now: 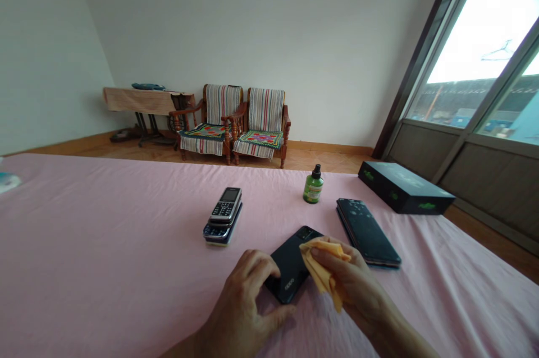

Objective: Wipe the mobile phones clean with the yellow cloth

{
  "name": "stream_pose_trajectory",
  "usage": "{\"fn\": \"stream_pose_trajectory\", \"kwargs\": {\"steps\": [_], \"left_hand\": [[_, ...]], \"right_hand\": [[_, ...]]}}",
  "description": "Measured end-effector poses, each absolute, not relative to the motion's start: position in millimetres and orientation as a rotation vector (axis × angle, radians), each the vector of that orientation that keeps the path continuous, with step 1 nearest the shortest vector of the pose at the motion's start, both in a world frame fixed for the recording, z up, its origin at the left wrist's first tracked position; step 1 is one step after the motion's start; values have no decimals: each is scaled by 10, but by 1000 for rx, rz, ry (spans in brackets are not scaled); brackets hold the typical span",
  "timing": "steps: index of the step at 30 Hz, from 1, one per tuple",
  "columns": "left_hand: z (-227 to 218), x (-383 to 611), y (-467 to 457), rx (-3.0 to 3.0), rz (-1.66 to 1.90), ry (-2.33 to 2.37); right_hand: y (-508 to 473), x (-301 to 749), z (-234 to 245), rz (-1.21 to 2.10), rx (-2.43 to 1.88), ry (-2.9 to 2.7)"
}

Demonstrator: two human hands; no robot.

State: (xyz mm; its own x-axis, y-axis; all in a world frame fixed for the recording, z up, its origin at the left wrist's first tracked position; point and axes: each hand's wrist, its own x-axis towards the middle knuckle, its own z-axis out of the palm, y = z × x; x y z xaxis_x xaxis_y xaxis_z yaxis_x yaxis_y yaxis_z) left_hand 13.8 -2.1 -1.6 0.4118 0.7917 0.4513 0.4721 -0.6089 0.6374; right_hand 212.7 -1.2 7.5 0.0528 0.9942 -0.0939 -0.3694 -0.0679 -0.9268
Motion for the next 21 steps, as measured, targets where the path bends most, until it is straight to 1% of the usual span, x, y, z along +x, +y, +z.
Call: {"fn": "stream_pose_trajectory", "kwargs": {"steps": [4,8,12,15,21], "left_hand": [[-6,155,-22,2273,1084,1049],[14,144,-24,2358,1194,983],[52,81,11,2401,1323,1024],[77,44,61,2303,1350,1110],[77,57,108,2106,1297,1187]], "right_hand": [[-15,2112,91,1365,-1032,-832],[-11,2169,129,1377,-1060,-901],[22,2322,227,1157,-1239,-979],[55,2405,287,1010,-1277,-976],[68,2375,311,934,-1320,-1020]]}}
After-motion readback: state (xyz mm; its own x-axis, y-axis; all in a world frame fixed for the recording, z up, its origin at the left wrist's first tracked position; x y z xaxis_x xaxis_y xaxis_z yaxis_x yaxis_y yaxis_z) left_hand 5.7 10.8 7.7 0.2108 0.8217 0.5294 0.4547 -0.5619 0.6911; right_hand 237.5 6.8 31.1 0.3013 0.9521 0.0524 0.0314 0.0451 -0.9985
